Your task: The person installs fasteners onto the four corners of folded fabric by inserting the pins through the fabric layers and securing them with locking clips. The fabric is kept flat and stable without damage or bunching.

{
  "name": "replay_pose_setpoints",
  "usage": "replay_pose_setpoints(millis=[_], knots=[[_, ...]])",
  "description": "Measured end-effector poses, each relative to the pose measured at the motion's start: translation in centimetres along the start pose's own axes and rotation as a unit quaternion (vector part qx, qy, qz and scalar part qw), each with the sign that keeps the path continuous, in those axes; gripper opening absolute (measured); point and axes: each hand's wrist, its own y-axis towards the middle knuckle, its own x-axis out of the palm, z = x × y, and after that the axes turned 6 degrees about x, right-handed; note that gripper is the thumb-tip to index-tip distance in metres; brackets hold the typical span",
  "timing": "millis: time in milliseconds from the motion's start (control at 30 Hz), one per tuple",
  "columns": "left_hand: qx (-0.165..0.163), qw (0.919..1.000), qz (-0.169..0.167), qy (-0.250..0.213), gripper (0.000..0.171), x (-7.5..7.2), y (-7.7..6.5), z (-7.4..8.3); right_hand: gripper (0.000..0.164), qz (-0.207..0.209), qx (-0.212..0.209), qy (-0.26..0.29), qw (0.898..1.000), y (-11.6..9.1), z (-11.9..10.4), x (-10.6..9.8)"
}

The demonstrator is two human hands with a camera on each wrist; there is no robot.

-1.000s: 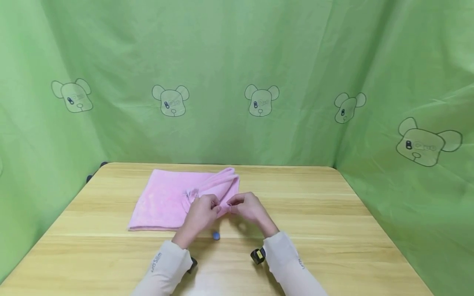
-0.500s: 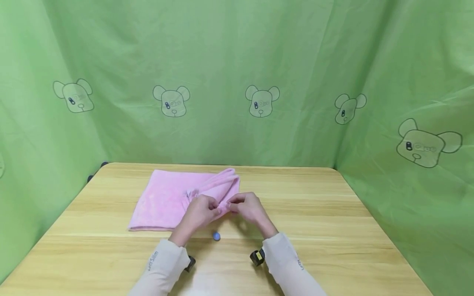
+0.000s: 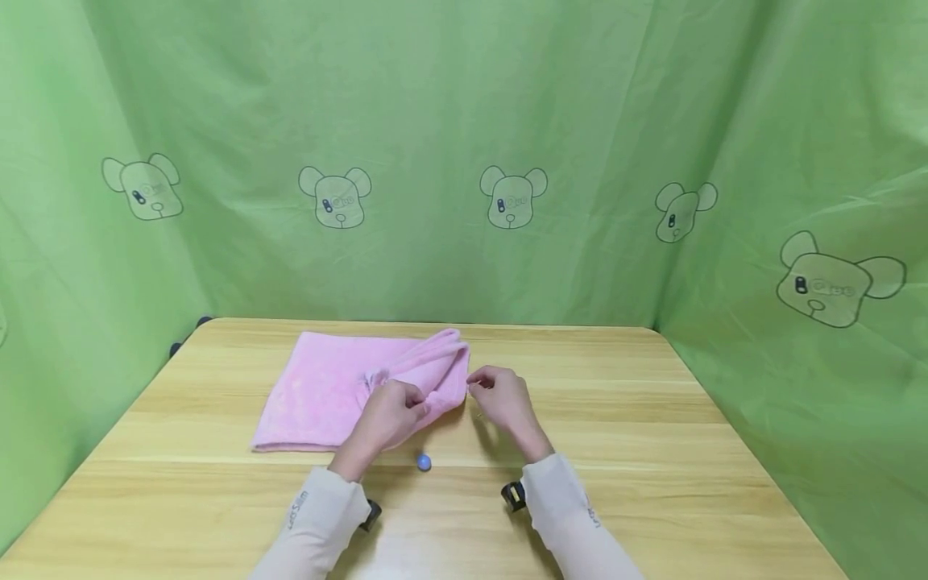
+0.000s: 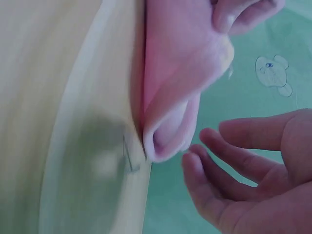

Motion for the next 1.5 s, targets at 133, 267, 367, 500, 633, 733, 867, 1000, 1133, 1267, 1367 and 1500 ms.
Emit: replay_pose_setpoints(millis=[133,267,367,500,633,733,867,1000,1133,1267,1367,1500], knots=[[-0.006,1.0,-0.003,-0.004,0.017,0.0,0.0,-0.1,0.021,-0.017,0.02,-0.062,0.998,0.2,0.7,-0.3],[-0.007,1.0,-0.004,-0.006,0.016,0.0,0.0,-0.1,0.027,-0.071,0.047,-0.093,0.992,0.2,1.4,-0.1],[-0.002,1.0,-0.004,-0.004,0.018,0.0,0.0,-0.1,0.029,-0.096,0.053,-0.124,0.986,0.3,1.7,0.0],[0.003,1.0,-0.004,-0.003,0.019,0.0,0.0,-0.1,0.023,-0.107,0.05,-0.159,0.98,0.4,1.9,0.1],[0.004,1.0,-0.004,-0.003,0.019,0.0,0.0,-0.1,0.017,-0.11,0.051,-0.161,0.979,0.2,1.9,0.0],[0.005,1.0,-0.004,0.0,0.019,0.0,0.0,-0.1,0.017,-0.109,0.056,-0.16,0.979,0.1,2.0,0.1],[0.002,1.0,-0.004,0.004,0.018,0.0,-0.1,-0.1,0.015,-0.113,0.065,-0.165,0.978,0.0,1.9,0.2],[0.001,1.0,-0.005,0.003,0.015,0.0,-0.1,-0.2,0.015,-0.121,0.067,-0.176,0.975,-0.1,1.8,0.2],[0.001,1.0,-0.007,0.0,0.016,-0.1,0.0,-0.1,0.016,-0.125,0.059,-0.182,0.974,-0.2,1.8,0.1],[0.001,1.0,-0.006,-0.002,0.017,-0.1,0.0,-0.2,0.017,-0.124,0.054,-0.181,0.974,-0.3,1.8,0.1],[0.009,1.0,0.0,0.005,0.015,-0.1,0.0,-0.2,0.018,-0.122,0.049,-0.17,0.977,-0.3,1.7,0.1],[0.022,0.9996,0.008,0.017,0.012,-0.1,0.1,-0.2,0.015,-0.122,0.038,-0.139,0.982,-0.4,1.3,0.1]])
